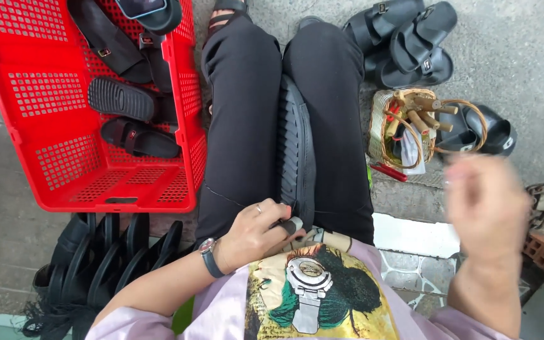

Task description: Hand-sewing the sole of a black sandal using a needle and thread while sitting on the floor.

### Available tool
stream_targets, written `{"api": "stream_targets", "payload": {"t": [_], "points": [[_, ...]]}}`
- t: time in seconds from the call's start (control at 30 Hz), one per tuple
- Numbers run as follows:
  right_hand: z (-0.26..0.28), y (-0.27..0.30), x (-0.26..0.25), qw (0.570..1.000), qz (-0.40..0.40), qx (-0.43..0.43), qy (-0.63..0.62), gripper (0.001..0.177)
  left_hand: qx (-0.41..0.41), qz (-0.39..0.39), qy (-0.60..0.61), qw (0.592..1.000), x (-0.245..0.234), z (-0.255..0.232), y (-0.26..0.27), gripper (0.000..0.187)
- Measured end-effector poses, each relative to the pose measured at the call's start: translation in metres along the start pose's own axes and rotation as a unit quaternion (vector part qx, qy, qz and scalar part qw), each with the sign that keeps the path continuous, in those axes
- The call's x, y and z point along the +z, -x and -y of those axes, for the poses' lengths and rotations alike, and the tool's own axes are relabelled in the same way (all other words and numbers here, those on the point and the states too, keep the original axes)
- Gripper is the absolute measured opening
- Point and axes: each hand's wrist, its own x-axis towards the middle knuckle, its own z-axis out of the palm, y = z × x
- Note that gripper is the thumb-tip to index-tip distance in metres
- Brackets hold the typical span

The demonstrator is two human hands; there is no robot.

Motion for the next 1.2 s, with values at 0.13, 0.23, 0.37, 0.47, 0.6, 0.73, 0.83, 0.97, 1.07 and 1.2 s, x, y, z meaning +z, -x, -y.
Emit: {"api": "stream_targets", "payload": {"t": [0.13, 0.23, 0.37, 0.47, 0.6, 0.73, 0.83, 0.97, 1.07, 1.2], "points": [[0.084, 0.006, 0.038, 0.964, 0.088, -0.103, -0.229, 0.016, 0.015, -0.002, -0.049, 0.999, 0.008, -0.004, -0.011, 0.027], [0.106, -0.002, 0.044, 0.950, 0.111, -0.290, -0.001, 0.026, 0.017, 0.003, -0.074, 0.997, 0.008, -0.007, -0.010, 0.027], [0.068, 0.018, 0.049, 0.894, 0.215, -0.172, -0.354, 0.016, 0.010, 0.022, -0.039, 0.999, 0.002, -0.008, -0.007, 0.028], [0.025, 0.010, 0.008, 0.968, 0.095, -0.008, -0.233, 0.013, -0.029, 0.037, -0.037, 0.998, -0.007, -0.009, -0.004, 0.030], [0.067, -0.025, -0.038, 0.997, 0.075, 0.008, -0.011, 0.007, -0.234, 0.207, -0.181, 0.932, -0.017, -0.009, 0.006, 0.036], [0.090, -0.005, 0.025, 0.903, 0.226, -0.022, -0.365, 0.059, -0.218, 0.268, -0.142, 0.928, -0.016, -0.009, 0.005, 0.031], [0.104, -0.018, 0.040, 0.916, 0.215, -0.175, -0.292, 0.061, -0.297, 0.141, 0.219, 0.919, -0.026, -0.003, -0.017, 0.023], [0.102, -0.008, 0.045, 0.881, 0.219, -0.078, -0.413, 0.015, -0.291, 0.032, 0.436, 0.851, -0.025, 0.013, -0.045, 0.029], [0.108, -0.020, 0.044, 0.867, 0.202, -0.066, -0.450, 0.017, -0.279, 0.000, 0.454, 0.846, -0.021, 0.031, -0.073, 0.030], [0.118, -0.035, 0.062, 0.866, 0.183, -0.093, -0.456, 0.020, -0.354, -0.115, 0.472, 0.800, -0.008, 0.065, -0.098, 0.037]]}}
